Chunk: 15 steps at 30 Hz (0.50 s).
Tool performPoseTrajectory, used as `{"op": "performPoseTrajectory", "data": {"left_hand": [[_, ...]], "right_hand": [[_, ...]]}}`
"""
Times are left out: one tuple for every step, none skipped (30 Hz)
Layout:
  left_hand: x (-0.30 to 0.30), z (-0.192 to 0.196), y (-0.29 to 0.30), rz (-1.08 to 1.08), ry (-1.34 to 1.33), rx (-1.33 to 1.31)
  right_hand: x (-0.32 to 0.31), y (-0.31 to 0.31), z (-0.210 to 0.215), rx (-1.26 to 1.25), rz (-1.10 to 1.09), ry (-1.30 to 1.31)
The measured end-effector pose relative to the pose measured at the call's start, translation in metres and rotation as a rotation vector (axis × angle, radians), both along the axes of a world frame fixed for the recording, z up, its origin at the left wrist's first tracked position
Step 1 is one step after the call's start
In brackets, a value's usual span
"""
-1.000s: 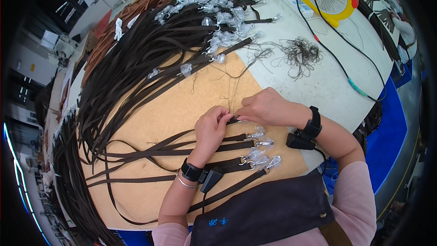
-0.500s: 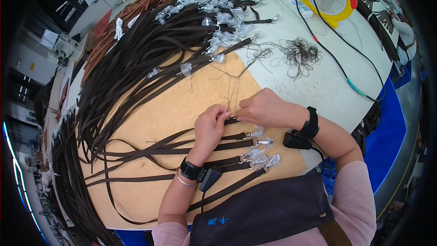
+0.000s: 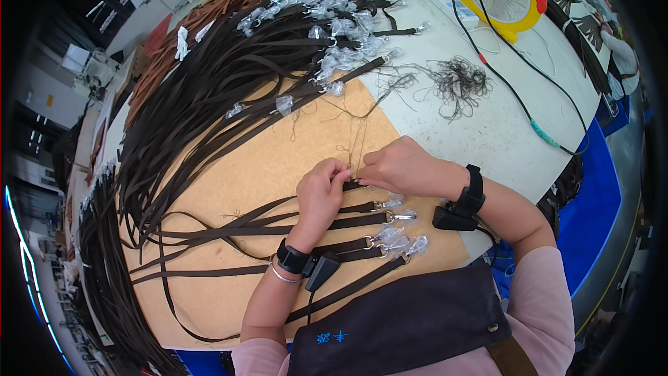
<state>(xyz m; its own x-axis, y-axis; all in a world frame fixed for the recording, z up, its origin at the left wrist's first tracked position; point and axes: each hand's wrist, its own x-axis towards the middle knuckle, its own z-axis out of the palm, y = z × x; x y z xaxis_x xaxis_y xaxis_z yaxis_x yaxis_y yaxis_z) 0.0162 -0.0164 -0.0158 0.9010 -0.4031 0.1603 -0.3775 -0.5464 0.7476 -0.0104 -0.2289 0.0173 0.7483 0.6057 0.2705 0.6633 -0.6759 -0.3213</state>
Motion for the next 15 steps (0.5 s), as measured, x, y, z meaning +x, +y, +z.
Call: {"op": "performPoseTrajectory", "data": {"left_hand": [[0.001, 0.0, 0.0, -0.001, 0.0, 0.001], [0.002, -0.001, 0.001, 0.003, 0.033, 0.006], [0.004, 0.0, 0.001, 0.005, 0.065, 0.011], [0.009, 0.003, 0.001, 0.003, 0.062, 0.011], [0.016, 0.008, 0.0, 0.002, -0.017, 0.09], [0.022, 0.012, 0.001, 0.003, -0.095, 0.169], [0.028, 0.015, 0.003, 0.005, -0.097, 0.169], [0.033, 0.019, 0.006, 0.064, -0.241, 0.228], [0.039, 0.022, 0.008, 0.121, -0.387, 0.285], [0.04, 0.028, 0.014, 0.121, -0.391, 0.286], [0.038, 0.036, 0.022, 0.113, -0.351, 0.307], [0.035, 0.042, 0.028, 0.098, -0.308, 0.33], [0.032, 0.043, 0.032, 0.078, -0.288, 0.298], [0.027, 0.045, 0.034, 0.072, -0.287, 0.301], [0.019, 0.047, 0.035, -0.067, -0.189, 0.26]], "right_hand": [[0.0, 0.0, 0.0, 0.004, 0.008, -0.017], [-0.001, 0.0, 0.0, 0.004, 0.008, -0.018], [0.0, 0.0, -0.001, 0.003, -0.004, 0.0], [0.0, 0.0, -0.002, 0.001, -0.015, 0.018], [0.001, -0.001, -0.005, 0.002, -0.016, 0.014], [0.001, -0.002, -0.007, 0.102, -0.062, 0.088], [0.001, -0.003, -0.008, 0.203, -0.108, 0.162], [0.0, -0.004, -0.006, 0.203, -0.105, 0.159], [0.001, -0.009, -0.003, 0.222, -0.171, 0.241], [0.002, -0.013, 0.001, 0.24, -0.235, 0.324], [0.003, -0.018, 0.005, 0.242, -0.234, 0.32], [0.002, -0.021, 0.009, 0.154, -0.23, 0.357], [0.001, -0.022, 0.01, 0.065, -0.225, 0.394], [0.002, -0.022, 0.007, 0.07, -0.229, 0.396], [0.002, -0.021, 0.004, 0.056, -0.196, 0.397]]}}
